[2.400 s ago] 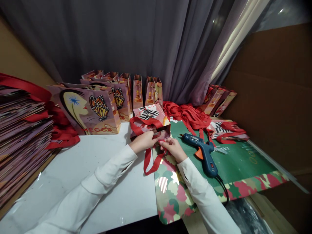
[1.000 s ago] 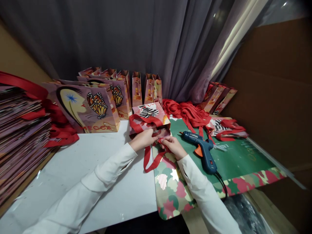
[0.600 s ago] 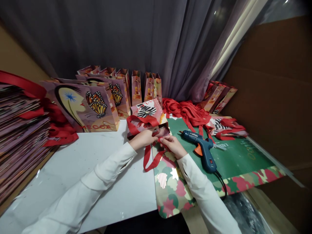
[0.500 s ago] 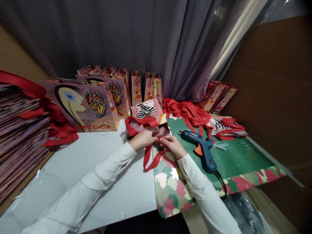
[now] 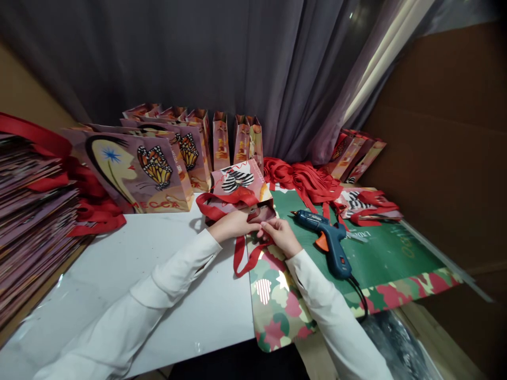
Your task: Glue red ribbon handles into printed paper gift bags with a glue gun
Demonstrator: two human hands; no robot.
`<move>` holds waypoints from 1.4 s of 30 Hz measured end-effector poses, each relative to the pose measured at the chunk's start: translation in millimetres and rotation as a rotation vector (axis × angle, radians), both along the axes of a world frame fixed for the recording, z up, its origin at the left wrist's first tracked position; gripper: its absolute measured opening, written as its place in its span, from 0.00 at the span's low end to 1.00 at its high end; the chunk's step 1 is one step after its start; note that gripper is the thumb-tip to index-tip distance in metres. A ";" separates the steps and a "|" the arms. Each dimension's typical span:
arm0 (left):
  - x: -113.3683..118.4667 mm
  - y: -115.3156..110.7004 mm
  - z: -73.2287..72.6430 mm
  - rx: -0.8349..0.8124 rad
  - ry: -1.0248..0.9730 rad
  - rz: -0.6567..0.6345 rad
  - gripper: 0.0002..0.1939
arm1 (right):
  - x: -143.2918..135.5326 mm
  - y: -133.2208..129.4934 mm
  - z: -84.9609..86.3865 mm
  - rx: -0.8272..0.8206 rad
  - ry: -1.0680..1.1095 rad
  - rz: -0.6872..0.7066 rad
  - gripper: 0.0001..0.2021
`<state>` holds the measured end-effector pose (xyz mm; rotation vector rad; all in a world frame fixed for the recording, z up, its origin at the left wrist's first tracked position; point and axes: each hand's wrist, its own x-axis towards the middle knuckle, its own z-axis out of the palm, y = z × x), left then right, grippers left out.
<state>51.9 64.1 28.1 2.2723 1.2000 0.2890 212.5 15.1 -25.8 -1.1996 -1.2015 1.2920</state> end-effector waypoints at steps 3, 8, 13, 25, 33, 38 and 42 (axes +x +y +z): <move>1.3 -0.6 -2.5 0.000 -0.006 0.036 0.16 | -2.5 -0.2 -2.3 -0.007 0.067 -0.006 0.23; 1.6 -1.8 -4.5 -0.014 -0.011 0.068 0.15 | -3.3 -1.4 -2.3 -0.014 0.143 -0.041 0.24; 1.7 -2.3 -2.5 -0.017 -0.013 0.084 0.16 | -2.4 -2.4 0.8 -0.020 0.156 -0.067 0.20; 2.0 2.3 -8.1 -0.014 -0.034 0.056 0.16 | -16.4 0.1 -11.1 -0.019 0.235 -0.288 0.22; 3.7 0.0 -6.7 -0.008 -0.065 0.055 0.15 | -23.3 -3.6 -12.8 0.008 0.248 -0.374 0.19; 4.5 1.6 -10.6 -0.013 -0.065 0.085 0.17 | -22.6 -4.1 -12.2 0.016 0.244 -0.364 0.17; 4.6 2.0 -12.1 -0.034 -0.044 0.078 0.17 | -24.9 -2.4 -17.8 0.023 0.241 -0.391 0.16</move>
